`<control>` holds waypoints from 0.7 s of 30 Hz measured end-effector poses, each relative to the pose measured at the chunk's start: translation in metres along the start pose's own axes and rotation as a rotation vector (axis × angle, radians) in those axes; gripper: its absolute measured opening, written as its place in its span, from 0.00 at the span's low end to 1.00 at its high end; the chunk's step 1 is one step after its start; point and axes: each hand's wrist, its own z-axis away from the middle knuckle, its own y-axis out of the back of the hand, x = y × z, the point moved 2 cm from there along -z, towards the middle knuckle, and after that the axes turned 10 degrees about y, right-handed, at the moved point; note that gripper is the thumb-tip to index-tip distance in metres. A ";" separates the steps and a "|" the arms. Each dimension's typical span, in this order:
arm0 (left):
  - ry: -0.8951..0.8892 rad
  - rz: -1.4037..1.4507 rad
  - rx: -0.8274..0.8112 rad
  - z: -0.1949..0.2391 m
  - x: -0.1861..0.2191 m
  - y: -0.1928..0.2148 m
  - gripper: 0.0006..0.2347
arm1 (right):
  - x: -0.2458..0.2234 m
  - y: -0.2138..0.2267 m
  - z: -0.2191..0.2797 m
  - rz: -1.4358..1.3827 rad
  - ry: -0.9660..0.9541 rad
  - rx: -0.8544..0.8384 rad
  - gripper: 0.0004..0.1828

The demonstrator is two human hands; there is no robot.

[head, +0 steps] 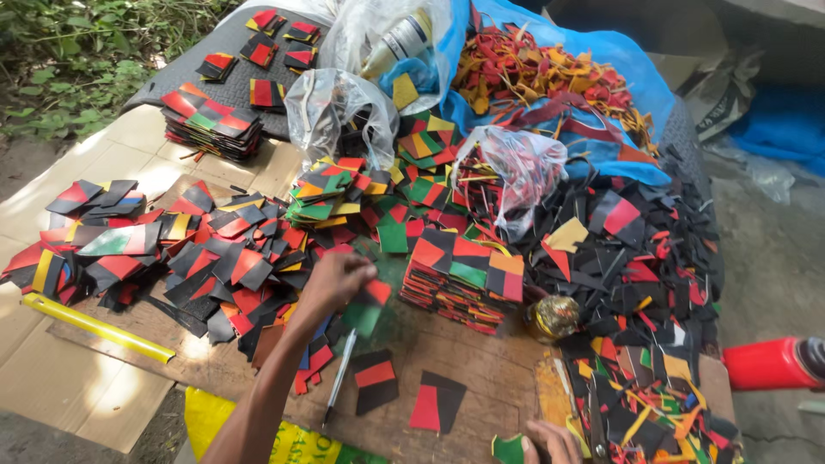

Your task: The person applies glue to small rectangular leather pieces and presses them together. They then use scissors to trim the edges of the assembled pieces and stack them with other completed units on the table.

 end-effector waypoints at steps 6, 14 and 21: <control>0.236 -0.046 0.032 -0.093 -0.004 -0.018 0.14 | 0.031 -0.017 0.007 0.062 0.014 -0.052 0.15; 0.040 0.207 0.120 -0.088 0.000 0.003 0.11 | 0.026 -0.012 0.010 0.171 0.080 -0.066 0.18; -0.117 0.310 0.151 -0.041 0.011 0.087 0.08 | 0.003 -0.006 -0.002 0.195 -0.025 -0.319 0.27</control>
